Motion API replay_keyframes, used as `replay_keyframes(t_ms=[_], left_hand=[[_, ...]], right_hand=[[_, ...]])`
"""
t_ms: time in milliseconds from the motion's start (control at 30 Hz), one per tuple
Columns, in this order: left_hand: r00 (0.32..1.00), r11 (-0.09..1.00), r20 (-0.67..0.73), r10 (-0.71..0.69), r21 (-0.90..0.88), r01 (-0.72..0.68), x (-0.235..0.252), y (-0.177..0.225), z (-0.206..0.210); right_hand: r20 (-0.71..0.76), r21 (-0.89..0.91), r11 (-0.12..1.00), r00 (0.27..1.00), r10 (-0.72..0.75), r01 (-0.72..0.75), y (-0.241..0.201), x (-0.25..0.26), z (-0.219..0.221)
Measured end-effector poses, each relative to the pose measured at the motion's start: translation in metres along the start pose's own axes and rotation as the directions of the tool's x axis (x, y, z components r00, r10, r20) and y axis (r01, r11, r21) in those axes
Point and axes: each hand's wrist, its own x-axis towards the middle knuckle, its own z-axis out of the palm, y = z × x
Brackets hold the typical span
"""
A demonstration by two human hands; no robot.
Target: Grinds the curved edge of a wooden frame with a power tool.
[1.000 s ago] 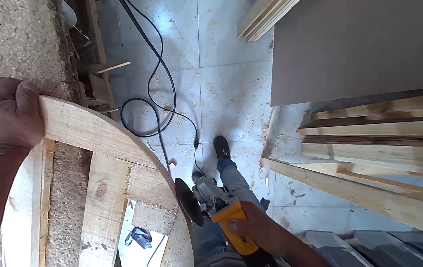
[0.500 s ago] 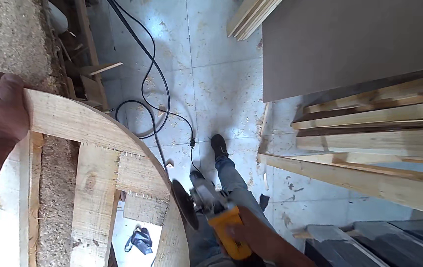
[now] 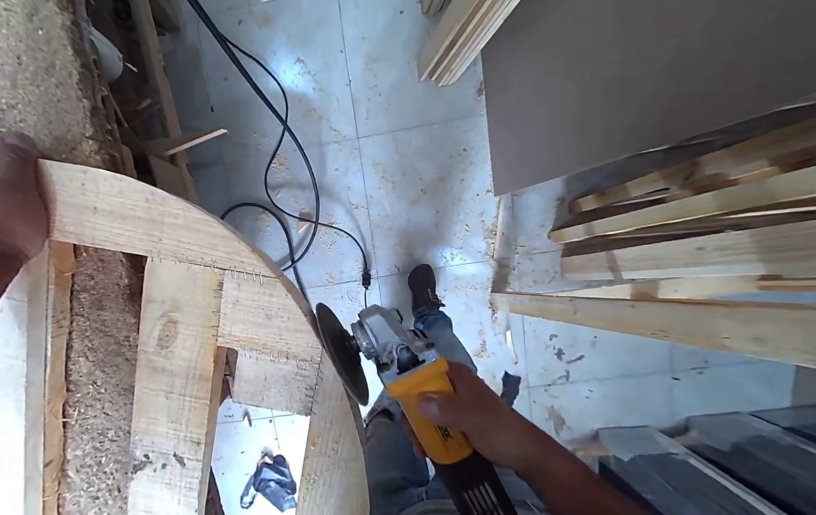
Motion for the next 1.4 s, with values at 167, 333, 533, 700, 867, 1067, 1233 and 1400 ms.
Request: replay_keyframes(t_ms=[167,333,533,700,867,1067,1233,1400], left_hand=[[1.0,1.0,0.011,0.009,-0.03,-0.008,0.008,-0.009,0.003],[1.0,1.0,0.02,-0.002,-0.026,0.002,0.003,-0.003,0.003],[1.0,0.999,0.001,0.018,-0.033,-0.018,0.004,-0.008,0.004],[1.0,1.0,-0.007,-0.002,-0.018,0.001,-0.003,0.0,0.004],[1.0,0.999,0.006,-0.014,-0.029,0.014,-0.001,0.001,0.003],[1.0,0.999,0.003,-0.018,0.027,0.018,-0.001,0.003,-0.001],[0.995,0.991,-0.021,0.095,0.095,-0.092,0.004,0.003,-0.006],[0.99,0.981,-0.033,0.135,0.149,-0.129,0.005,0.001,-0.008]], right_hand=[[-0.041,0.025,0.986,0.985,0.165,-0.164,0.064,-0.055,-0.009],[-0.027,-0.059,0.998,1.0,-0.009,0.007,0.021,-0.03,0.002],[-0.09,-0.052,0.988,0.986,0.142,-0.147,0.062,-0.066,-0.003],[-0.054,-0.042,0.999,0.998,0.014,-0.016,0.035,-0.033,0.004],[-0.052,0.019,0.992,0.99,0.129,-0.128,0.063,-0.062,-0.001],[-0.037,-0.115,0.993,0.999,-0.018,0.014,0.0,-0.014,0.006],[-0.055,-0.092,0.99,0.993,0.104,-0.108,0.033,-0.035,-0.008],[-0.007,-0.111,0.992,0.998,0.066,-0.067,-0.006,-0.004,-0.007]])
